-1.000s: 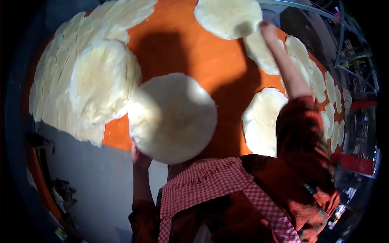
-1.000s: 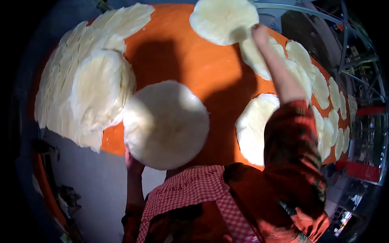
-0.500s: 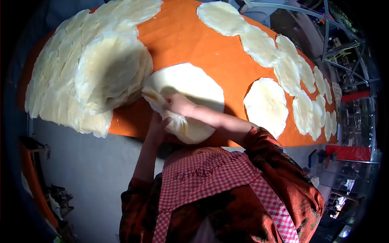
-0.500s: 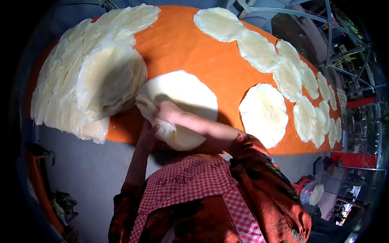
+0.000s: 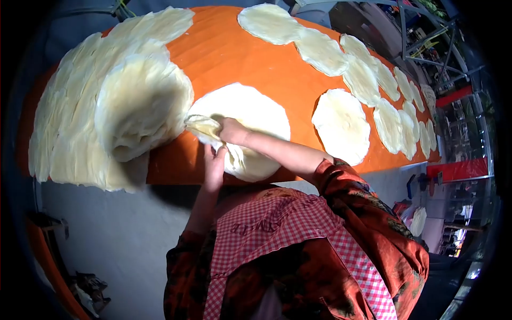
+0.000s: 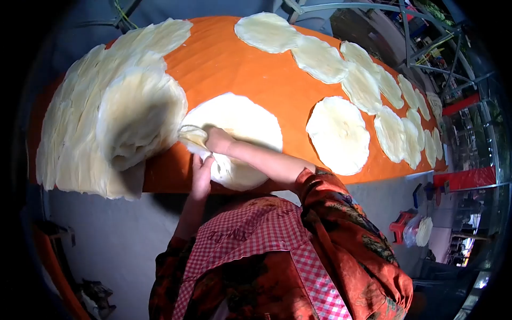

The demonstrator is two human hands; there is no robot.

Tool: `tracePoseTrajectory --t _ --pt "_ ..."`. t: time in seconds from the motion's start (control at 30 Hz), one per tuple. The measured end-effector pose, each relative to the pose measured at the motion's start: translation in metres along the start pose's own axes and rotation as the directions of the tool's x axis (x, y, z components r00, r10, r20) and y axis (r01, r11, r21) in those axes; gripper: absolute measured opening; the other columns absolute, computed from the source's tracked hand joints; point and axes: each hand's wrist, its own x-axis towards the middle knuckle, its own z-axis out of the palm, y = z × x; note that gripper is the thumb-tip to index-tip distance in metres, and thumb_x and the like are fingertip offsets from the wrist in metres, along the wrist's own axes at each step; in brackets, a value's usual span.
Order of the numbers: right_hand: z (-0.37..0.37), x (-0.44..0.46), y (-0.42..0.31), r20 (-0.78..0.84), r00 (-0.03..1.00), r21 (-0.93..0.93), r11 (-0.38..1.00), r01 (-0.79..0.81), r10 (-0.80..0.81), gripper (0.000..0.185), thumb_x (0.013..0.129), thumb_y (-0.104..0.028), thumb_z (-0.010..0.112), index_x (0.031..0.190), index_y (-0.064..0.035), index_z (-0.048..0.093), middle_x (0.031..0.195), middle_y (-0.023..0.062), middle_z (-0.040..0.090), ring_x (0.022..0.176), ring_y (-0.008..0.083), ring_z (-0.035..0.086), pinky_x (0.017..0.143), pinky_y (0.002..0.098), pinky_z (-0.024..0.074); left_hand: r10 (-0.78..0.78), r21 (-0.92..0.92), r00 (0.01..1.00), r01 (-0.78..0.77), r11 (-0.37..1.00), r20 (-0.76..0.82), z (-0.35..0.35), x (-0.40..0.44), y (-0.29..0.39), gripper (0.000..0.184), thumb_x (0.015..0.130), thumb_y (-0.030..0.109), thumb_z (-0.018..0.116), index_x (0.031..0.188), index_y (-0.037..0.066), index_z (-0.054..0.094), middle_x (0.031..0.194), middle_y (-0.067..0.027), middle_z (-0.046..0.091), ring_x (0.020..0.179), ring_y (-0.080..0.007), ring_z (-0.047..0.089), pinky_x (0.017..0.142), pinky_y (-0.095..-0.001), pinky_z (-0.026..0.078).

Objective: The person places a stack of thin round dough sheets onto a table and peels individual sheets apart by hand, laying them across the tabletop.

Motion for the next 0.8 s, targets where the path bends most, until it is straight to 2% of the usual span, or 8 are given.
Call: tracePoseTrajectory --t 0.13,0.2,0.37,0.43,0.6,0.67,0.73,0.8 --pt "-0.004 0.000 0.008 0.000 0.998 -0.120 0.991 -0.056 0.056 0.037 0.077 -0.005 0.055 0.114 -0.0003 0.062 0.101 0.0219 0.066 0.098 0.0320 0.062 0.088 0.0376 0.0465 -0.074 0.253 0.984 0.114 0.961 -0.164 -0.014 0.011 -0.018 0.045 0.090 0.009 0.057 0.129 -0.005 0.042 0.121 -0.0150 0.055 0.105 -0.0226 0.054 0.090 -0.0336 0.044" --pt "-0.032 -0.005 -0.001 -0.166 0.982 -0.137 0.988 0.065 -0.087 0.035 0.077 -0.004 0.056 0.111 -0.0005 0.064 0.100 0.0210 0.066 0.099 0.0314 0.062 0.088 0.0376 0.0461 -0.052 0.045 0.948 0.069 0.997 -0.314 -0.015 0.004 -0.011 0.038 0.090 0.008 0.055 0.124 -0.007 0.047 0.119 -0.0162 0.056 0.104 -0.0253 0.057 0.089 -0.0352 0.045" --pt "-0.212 -0.017 -0.018 -0.291 0.957 0.007 1.000 -0.008 0.009 0.030 0.086 -0.017 0.055 0.112 -0.0048 0.062 0.096 0.0094 0.067 0.087 0.0227 0.064 0.080 0.0358 0.0500 -0.068 0.287 0.978 0.124 0.950 -0.198 -0.126 -0.005 -0.026 0.049 0.089 0.012 0.057 0.133 -0.003 0.042 0.125 -0.0128 0.054 0.107 -0.0278 0.055 0.089 -0.0377 0.046" --pt "-0.262 -0.048 -0.022 -0.396 0.907 0.146 0.985 -0.092 0.144 0.032 0.088 -0.019 0.058 0.115 -0.0030 0.061 0.100 0.0086 0.067 0.088 0.0198 0.063 0.081 0.0333 0.0503 -0.186 -0.054 0.925 0.178 0.983 -0.330 -0.106 -0.026 0.007 0.052 0.088 0.014 0.058 0.134 -0.002 0.040 0.127 -0.0116 0.052 0.108 -0.0282 0.054 0.088 -0.0364 0.047" --pt "-0.361 0.010 0.184 -0.400 0.895 0.216 0.969 -0.117 0.198 0.027 0.080 -0.015 0.064 0.101 0.0024 0.065 0.084 0.0088 0.064 0.074 0.0191 0.059 0.072 0.0316 0.0486 -0.041 0.243 0.894 0.165 0.956 -0.445 -0.144 -0.053 0.019 0.051 0.087 0.017 0.060 0.132 -0.003 0.043 0.126 -0.0117 0.052 0.108 -0.0252 0.054 0.092 -0.0348 0.043" --pt "-0.359 0.012 0.189 -0.449 0.863 0.006 0.966 -0.257 0.232 0.027 0.079 -0.013 0.062 0.098 0.0053 0.064 0.088 0.0123 0.065 0.077 0.0198 0.060 0.074 0.0326 0.0484 -0.089 0.369 0.880 0.286 0.884 -0.467 -0.141 -0.071 0.046 0.049 0.087 0.017 0.059 0.130 -0.003 0.045 0.124 -0.0118 0.054 0.107 -0.0241 0.054 0.093 -0.0355 0.042" --pt "-0.336 0.000 0.161 -0.477 0.864 -0.281 0.904 -0.323 0.161 0.030 0.078 -0.015 0.062 0.098 0.0071 0.063 0.092 0.0156 0.066 0.080 0.0221 0.062 0.076 0.0342 0.0486 -0.007 0.211 0.898 0.110 0.971 -0.439 -0.130 -0.081 0.059 0.040 0.089 0.012 0.056 0.125 -0.005 0.049 0.117 -0.0119 0.058 0.103 -0.0226 0.056 0.091 -0.0352 0.043" --pt "-0.302 0.000 0.107 -0.485 0.874 -0.450 0.869 -0.208 -0.042 0.032 0.075 -0.021 0.063 0.094 0.0051 0.064 0.093 0.0191 0.067 0.082 0.0271 0.063 0.079 0.0382 0.0486 -0.010 0.258 0.861 0.164 0.952 -0.508 -0.115 -0.085 0.072 0.038 0.089 0.010 0.056 0.124 -0.004 0.049 0.118 -0.0124 0.057 0.103 -0.0226 0.057 0.090 -0.0354 0.044"
